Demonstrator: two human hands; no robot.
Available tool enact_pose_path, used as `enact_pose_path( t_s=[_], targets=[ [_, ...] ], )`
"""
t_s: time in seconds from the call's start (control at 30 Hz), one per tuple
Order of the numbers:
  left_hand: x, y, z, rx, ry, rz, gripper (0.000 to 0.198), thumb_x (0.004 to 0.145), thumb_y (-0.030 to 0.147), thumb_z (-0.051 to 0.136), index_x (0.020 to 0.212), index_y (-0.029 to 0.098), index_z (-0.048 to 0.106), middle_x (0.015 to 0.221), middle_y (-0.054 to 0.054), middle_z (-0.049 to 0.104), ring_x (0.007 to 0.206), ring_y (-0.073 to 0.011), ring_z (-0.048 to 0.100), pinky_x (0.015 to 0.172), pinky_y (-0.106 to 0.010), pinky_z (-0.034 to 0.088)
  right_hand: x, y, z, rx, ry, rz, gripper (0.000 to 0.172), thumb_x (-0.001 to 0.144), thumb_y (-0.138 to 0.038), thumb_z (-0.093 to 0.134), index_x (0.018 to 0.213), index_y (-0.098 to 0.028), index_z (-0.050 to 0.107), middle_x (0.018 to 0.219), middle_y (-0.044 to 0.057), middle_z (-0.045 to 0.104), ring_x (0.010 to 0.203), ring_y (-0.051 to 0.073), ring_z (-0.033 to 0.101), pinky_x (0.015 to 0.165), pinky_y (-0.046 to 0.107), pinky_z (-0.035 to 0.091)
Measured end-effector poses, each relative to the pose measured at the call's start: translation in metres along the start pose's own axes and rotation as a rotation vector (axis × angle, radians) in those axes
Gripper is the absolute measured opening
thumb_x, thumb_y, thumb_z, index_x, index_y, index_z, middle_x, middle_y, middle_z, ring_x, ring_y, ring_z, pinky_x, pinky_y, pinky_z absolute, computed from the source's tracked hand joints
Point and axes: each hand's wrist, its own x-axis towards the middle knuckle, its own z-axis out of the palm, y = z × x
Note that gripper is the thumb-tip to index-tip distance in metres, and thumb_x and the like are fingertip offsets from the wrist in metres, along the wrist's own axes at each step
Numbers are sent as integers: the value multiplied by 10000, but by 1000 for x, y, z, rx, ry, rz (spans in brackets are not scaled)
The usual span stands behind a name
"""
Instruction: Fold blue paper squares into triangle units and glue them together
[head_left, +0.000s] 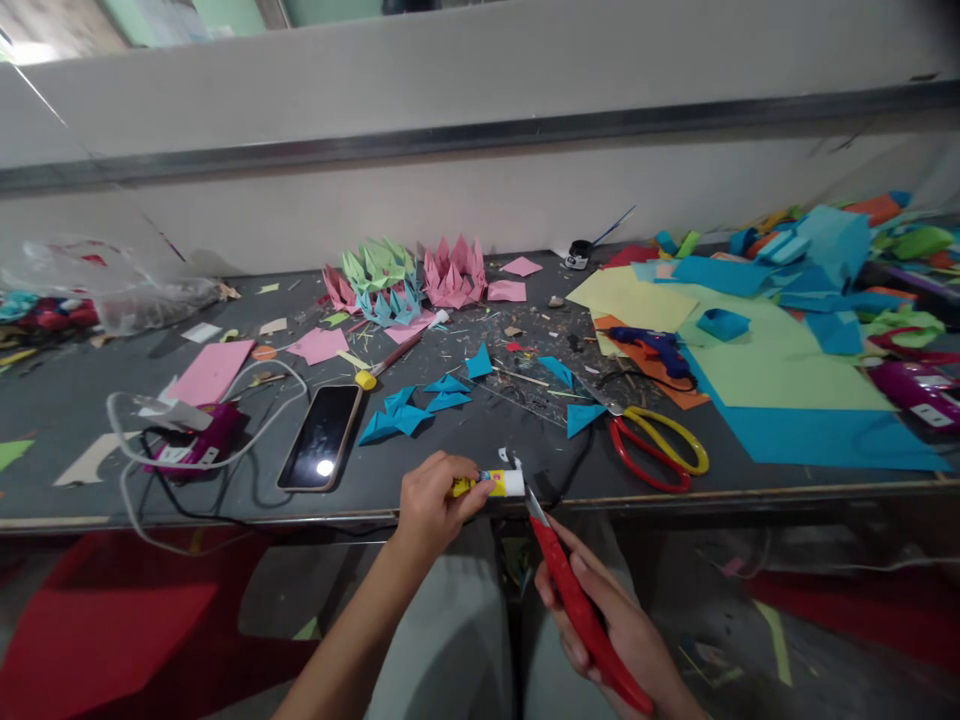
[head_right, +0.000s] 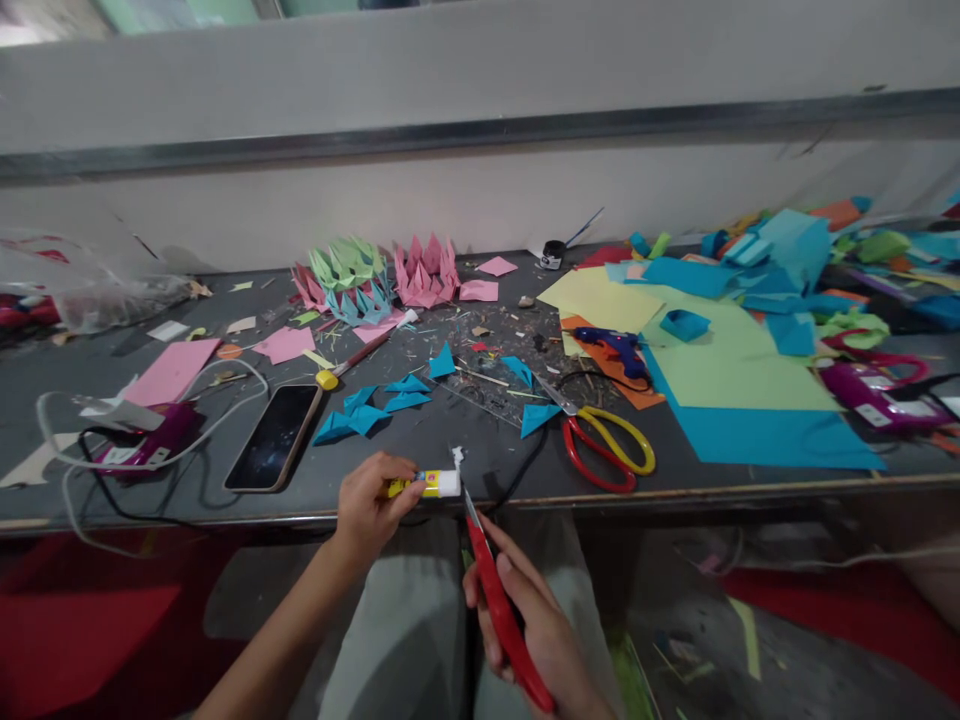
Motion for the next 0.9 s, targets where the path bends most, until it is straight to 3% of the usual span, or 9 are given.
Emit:
enact_pose_path(
  t_s=[0.3,0.6,0.77,0.9],
  targets=[
    [1,2,5,23,49,95,105,789,221,593,744,194,502,669,-6,647,567,-98,543,538,-192,424,0,4,-4,-75,40,-32,527,776,-489,567,1239,-251,491,644,-28,537,329,15,394,287,117,260],
    [2,-2,1,67,51,81,88,786,192,595,761,191,511,693,-3,652,601,-95,550,574,-187,422,-6,5,0,-55,63,3,542,750,-513,587,1219,-254,509,650,-23,541,332,13,403,292,116,244],
    [1,-6,4,27,81,-7,76,788,195,587,738,185,531,678,1,640,606,-87,552,586,-177,416,-7,6,-1,-61,62,2,553,753,-514,582,1238,-264,495,655,-22,546,334,13,400,288,115,240],
    [6,-7,5,-31,145,-291,161,803,299,548,697,178,535,621,13,594,541,-88,511,516,-186,382,-9,11,-4,-61,83,26,565,728,-533,600,1217,-261,519,642,-24,554,327,9,392,290,116,236]
  ],
)
